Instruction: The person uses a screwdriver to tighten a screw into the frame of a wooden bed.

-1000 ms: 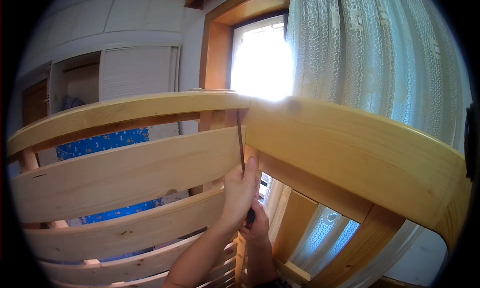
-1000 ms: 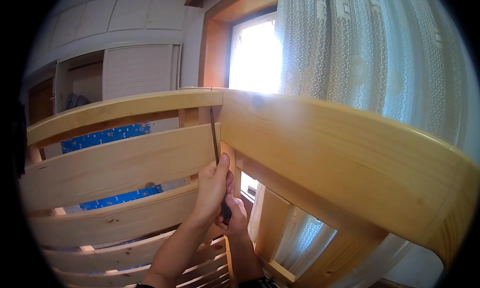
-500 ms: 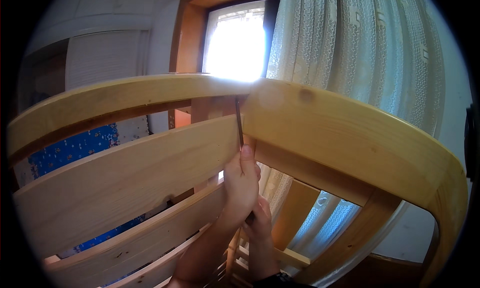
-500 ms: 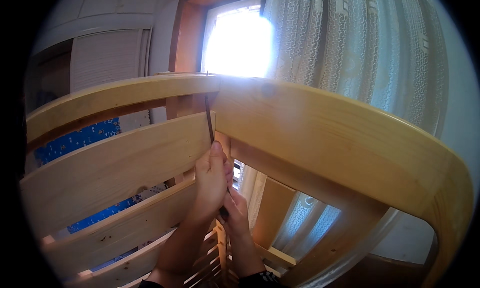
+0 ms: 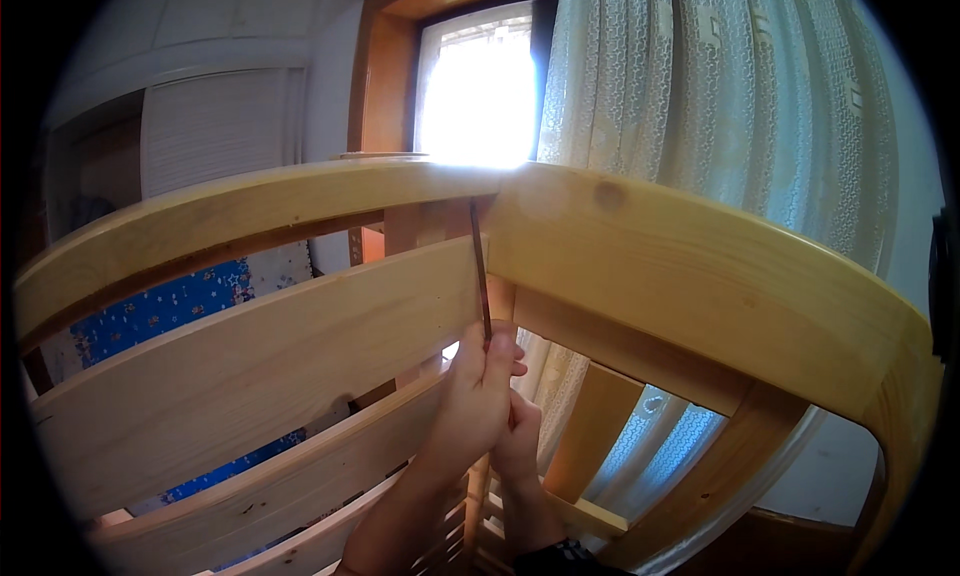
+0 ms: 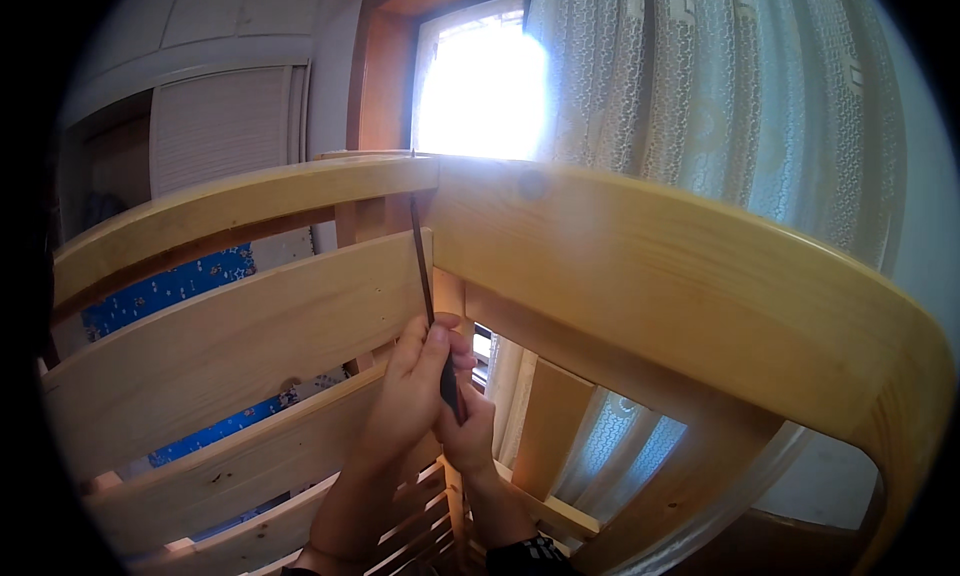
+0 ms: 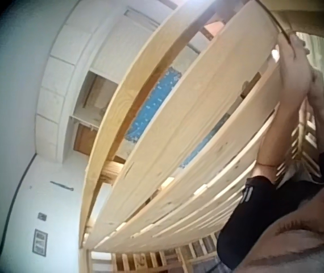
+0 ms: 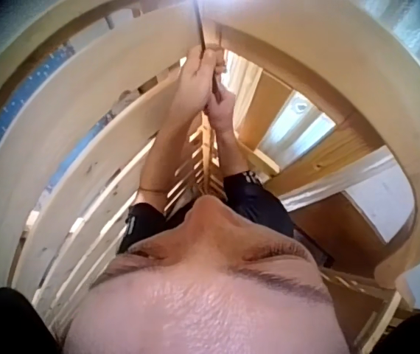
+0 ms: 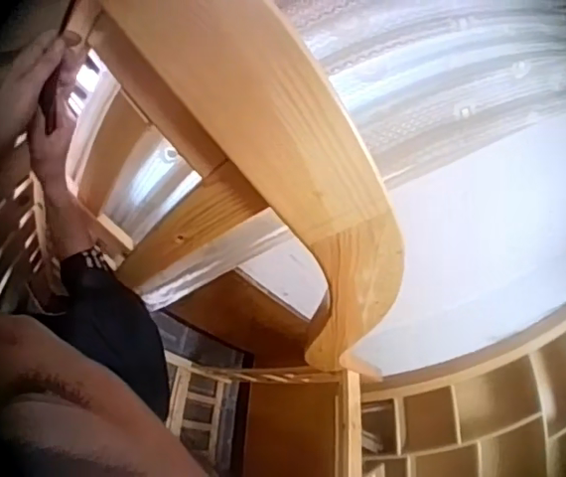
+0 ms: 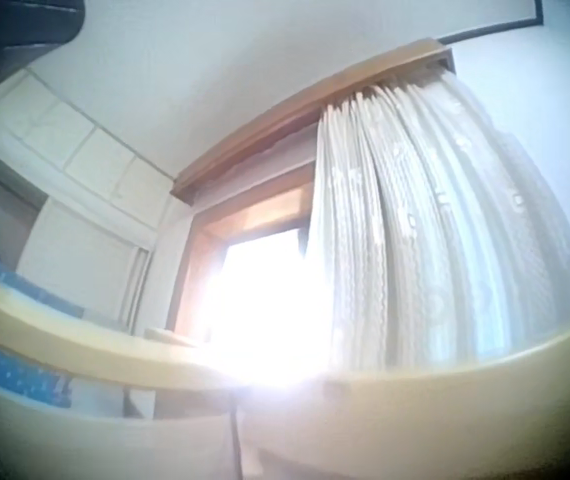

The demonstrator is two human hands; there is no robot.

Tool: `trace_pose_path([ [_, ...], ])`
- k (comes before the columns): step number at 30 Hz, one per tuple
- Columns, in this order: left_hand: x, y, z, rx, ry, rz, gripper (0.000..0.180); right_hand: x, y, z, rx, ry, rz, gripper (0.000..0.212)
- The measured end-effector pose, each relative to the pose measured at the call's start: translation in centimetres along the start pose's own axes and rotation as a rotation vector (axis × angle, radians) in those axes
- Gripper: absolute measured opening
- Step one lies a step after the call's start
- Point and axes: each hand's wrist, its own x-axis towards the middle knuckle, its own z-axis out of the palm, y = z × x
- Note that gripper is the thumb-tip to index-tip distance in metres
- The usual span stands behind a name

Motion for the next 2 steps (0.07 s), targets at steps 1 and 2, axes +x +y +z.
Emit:
trace_pose_path([
  [1,0.45,0.03,0.06,-0.003,0.004,-0.071,0.034,-0.16,0.26,-0.09,-0.257,0.093,-0.043,0.035],
  [2,1.00,-0.16,0.01,-0.005,0.009,-0.143,0.037,-0.43,0.67,-0.04,-0.512,0.184,-0.085,0.047],
])
